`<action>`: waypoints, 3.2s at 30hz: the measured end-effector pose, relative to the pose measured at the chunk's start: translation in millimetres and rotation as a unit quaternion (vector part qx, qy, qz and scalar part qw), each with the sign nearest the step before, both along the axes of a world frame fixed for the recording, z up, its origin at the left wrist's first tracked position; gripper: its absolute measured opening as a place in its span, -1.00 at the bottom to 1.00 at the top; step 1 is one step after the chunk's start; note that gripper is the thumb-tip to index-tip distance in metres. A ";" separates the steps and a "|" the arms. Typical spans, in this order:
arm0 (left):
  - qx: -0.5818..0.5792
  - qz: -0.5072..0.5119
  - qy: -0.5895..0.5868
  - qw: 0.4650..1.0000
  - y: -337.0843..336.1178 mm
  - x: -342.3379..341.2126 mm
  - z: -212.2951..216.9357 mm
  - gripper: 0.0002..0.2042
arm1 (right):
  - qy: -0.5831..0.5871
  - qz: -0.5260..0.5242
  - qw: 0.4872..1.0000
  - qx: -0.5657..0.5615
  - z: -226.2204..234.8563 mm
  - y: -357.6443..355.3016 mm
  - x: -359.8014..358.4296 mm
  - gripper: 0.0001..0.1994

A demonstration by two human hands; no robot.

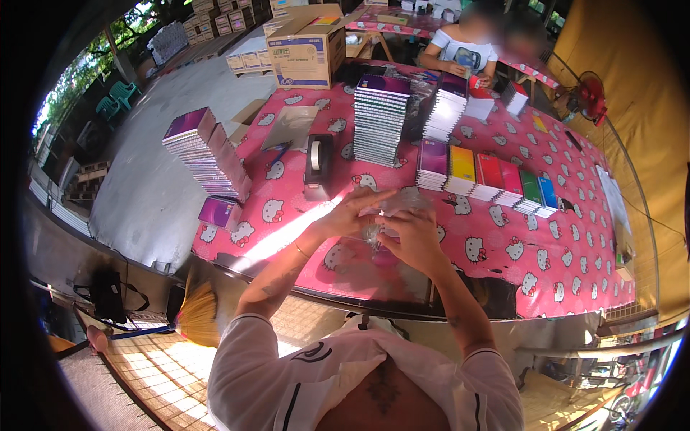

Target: The person picks up colored notebooks from a table, inserts them into plastic sleeves, and seals the sleeves using a tape dispenser before stacking the finished products.

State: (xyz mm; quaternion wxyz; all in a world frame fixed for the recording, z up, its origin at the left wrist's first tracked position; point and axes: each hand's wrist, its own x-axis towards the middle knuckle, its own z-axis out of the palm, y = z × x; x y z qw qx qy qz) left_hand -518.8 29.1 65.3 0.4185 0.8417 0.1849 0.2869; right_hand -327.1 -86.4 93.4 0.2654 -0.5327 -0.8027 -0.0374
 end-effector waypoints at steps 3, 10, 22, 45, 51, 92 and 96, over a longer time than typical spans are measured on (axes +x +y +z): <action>0.106 -0.007 0.015 0.994 4.2 -5.8 11.0 -0.77 | 0.026 -0.012 0.999 -0.025 13.6 0.5 17.4 -0.73; 0.161 0.045 0.015 0.986 3.9 25.8 1.1 -0.88 | 0.552 0.025 0.786 -0.276 -84.7 18.2 84.4 -0.72; -0.182 0.123 -0.026 0.975 -18.6 72.3 -22.8 -0.05 | 0.558 0.078 0.757 -0.332 -74.3 32.8 66.6 -0.29; 0.065 0.158 0.130 0.977 -23.4 47.3 -10.2 -0.81 | 0.239 0.072 0.964 -0.087 -58.1 31.1 61.1 -0.71; 0.210 0.219 0.253 0.919 -32.8 71.2 -15.2 -0.71 | 0.183 0.029 0.974 -0.133 -56.4 34.8 58.4 -0.52; -0.388 -0.208 0.281 0.853 115.1 62.5 -86.7 -0.64 | 0.607 -0.002 0.735 -0.301 -89.6 46.9 51.3 -0.49; -0.335 -0.046 0.212 0.917 86.4 59.0 -100.9 -0.51 | 0.689 0.008 0.688 -0.228 -105.5 29.1 52.5 -0.54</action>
